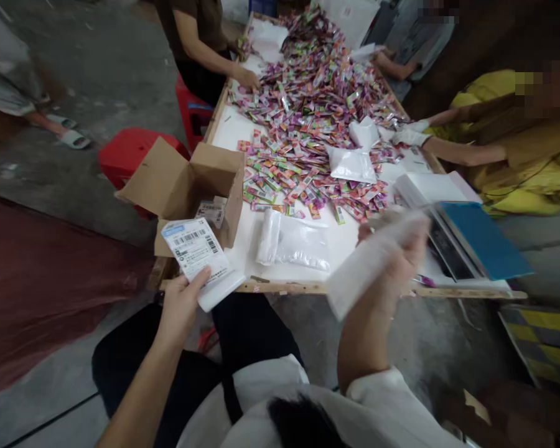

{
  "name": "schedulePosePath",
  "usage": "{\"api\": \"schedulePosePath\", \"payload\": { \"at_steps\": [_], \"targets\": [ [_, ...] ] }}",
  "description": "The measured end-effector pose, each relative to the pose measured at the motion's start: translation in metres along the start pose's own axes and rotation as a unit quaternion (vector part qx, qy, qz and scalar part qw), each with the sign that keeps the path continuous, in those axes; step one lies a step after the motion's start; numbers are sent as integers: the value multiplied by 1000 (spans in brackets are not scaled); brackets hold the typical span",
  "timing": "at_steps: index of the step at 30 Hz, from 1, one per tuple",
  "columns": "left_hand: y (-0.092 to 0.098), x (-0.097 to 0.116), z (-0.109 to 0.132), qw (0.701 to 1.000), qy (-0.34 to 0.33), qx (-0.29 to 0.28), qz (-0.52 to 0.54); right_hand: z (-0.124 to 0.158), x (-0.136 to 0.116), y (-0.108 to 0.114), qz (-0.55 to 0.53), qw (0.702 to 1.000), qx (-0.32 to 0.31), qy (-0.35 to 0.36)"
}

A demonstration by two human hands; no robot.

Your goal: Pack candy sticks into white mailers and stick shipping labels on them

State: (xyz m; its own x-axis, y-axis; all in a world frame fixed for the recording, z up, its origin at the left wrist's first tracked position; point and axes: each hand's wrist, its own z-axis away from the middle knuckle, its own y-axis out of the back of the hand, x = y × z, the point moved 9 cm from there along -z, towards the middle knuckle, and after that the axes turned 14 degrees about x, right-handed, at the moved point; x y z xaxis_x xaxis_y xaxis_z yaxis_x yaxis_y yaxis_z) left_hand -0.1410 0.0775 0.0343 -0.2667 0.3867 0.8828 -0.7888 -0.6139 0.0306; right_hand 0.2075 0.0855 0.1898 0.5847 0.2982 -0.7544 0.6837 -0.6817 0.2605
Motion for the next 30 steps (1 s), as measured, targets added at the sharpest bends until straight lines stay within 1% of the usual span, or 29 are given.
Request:
{"api": "schedulePosePath", "payload": {
  "at_steps": [1,2,3,5,6,7,9,10,12,13,14,16,18,19,20,21,22,23,24,25,27,29,30],
  "targets": [
    [2,-2,-2,1000,-3,0,2,-14,22,-7,-21,998,41,-30],
    [4,-3,-2,1000,-5,-3,2,-22,44,-22,-33,996,50,-61],
    [4,-4,-2,1000,-7,-9,0,-24,67,-45,-31,995,23,-97],
    [6,-2,1,1000,-10,-20,0,-15,104,-89,-7,987,-36,-157],
    [7,-1,2,1000,-9,-23,2,-7,117,-106,13,982,-62,-179],
    [8,0,4,1000,-6,-21,4,0,126,-117,39,978,-77,-192],
    [10,1,6,1000,5,-12,7,11,131,-128,117,974,-96,-171],
    [11,1,6,1000,10,-8,7,14,129,-129,170,970,-102,-144],
    [12,1,6,1000,19,0,7,19,116,-126,272,954,-105,-63],
    [12,0,6,1000,24,3,7,24,107,-127,309,943,-120,-16],
    [13,-1,5,1000,28,6,7,33,99,-131,326,933,-152,28],
    [13,-2,3,999,38,12,6,63,88,-146,323,903,-260,111],
    [13,-4,0,999,49,12,-4,89,88,-159,299,867,-367,157],
    [12,-5,-2,998,55,10,-13,93,91,-162,283,858,-397,162],
    [12,-6,-3,998,61,7,-25,86,97,-163,266,861,-405,157],
    [11,-6,-3,997,65,4,-36,66,106,-162,252,877,-384,142],
    [10,-5,-3,997,66,1,-45,37,117,-158,243,901,-337,122],
    [9,-3,-2,997,64,0,-52,1,131,-150,243,925,-274,101],
    [8,0,-1,997,61,1,-56,-38,146,-138,248,947,-189,73],
    [7,1,2,996,65,0,-57,-74,164,-128,260,957,-120,49],
    [4,3,7,995,78,0,-57,-132,195,-111,249,968,-15,10],
    [2,5,9,995,81,3,-51,-169,218,-107,223,974,27,3],
    [1,6,9,996,74,6,-48,-181,225,-107,216,976,32,8]
  ]
}}
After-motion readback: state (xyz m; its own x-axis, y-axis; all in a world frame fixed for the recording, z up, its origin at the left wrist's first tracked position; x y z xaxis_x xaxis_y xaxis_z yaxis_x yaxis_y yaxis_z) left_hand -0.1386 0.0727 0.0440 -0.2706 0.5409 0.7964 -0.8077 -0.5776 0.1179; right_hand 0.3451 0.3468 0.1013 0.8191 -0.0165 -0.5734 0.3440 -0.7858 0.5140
